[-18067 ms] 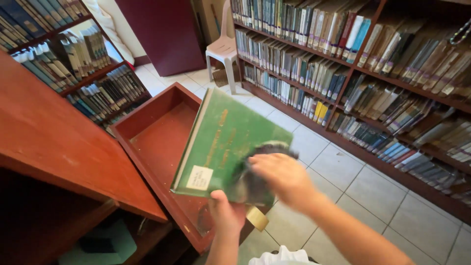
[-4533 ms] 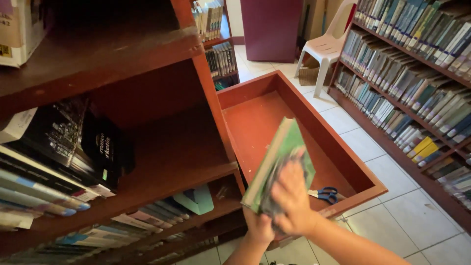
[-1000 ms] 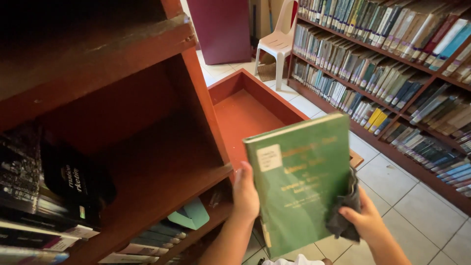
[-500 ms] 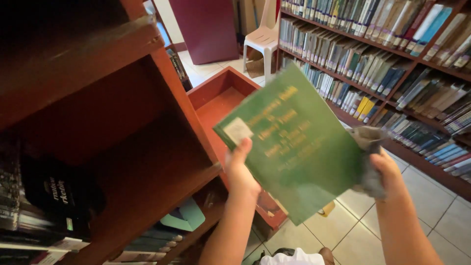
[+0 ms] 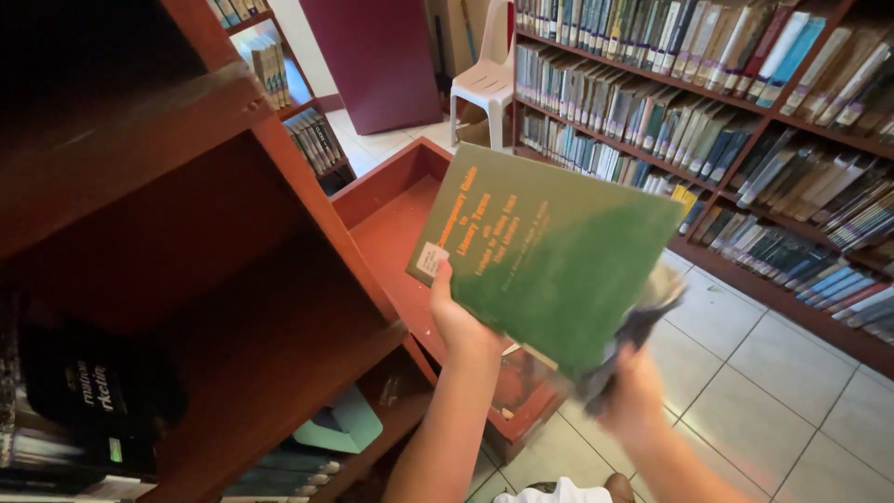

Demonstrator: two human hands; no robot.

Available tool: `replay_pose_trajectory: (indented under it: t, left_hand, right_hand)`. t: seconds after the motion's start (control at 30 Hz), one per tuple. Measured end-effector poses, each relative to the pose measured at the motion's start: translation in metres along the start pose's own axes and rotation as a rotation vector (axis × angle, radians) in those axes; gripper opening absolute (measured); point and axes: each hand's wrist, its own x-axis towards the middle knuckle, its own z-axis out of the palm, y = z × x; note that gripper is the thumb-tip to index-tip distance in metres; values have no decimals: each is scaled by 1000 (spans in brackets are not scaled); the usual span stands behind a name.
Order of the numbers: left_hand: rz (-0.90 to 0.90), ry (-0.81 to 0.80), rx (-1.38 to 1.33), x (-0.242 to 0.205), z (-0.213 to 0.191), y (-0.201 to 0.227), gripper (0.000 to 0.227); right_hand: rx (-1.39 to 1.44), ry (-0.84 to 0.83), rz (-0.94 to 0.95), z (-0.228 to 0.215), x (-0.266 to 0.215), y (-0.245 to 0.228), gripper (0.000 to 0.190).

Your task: Cleaning a book cover with a cloth and applying adhesive tape to the spine for reinforcement in a library.

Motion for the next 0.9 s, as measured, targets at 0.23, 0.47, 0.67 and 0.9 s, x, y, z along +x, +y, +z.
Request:
replay_pose_trajectory:
  t: [0.23,0.47,0.67,0.9]
  left_hand:
    - [-50,51,130,14,-4,0,45]
    - [-156,-8,182,-1,-10,-4,48]
    - [182,155,422,-1,-16,24,54]
    - [1154,-699,1372,11,-71,4,49]
  right_hand:
    - [42,-509,-202,-78,11,22,74]
    - [-124,-103,-426,-36,51,-74,48]
    - [-336,357,-628,32,69,-154,33]
    - [-356,-418,-890,54,42,-159,95]
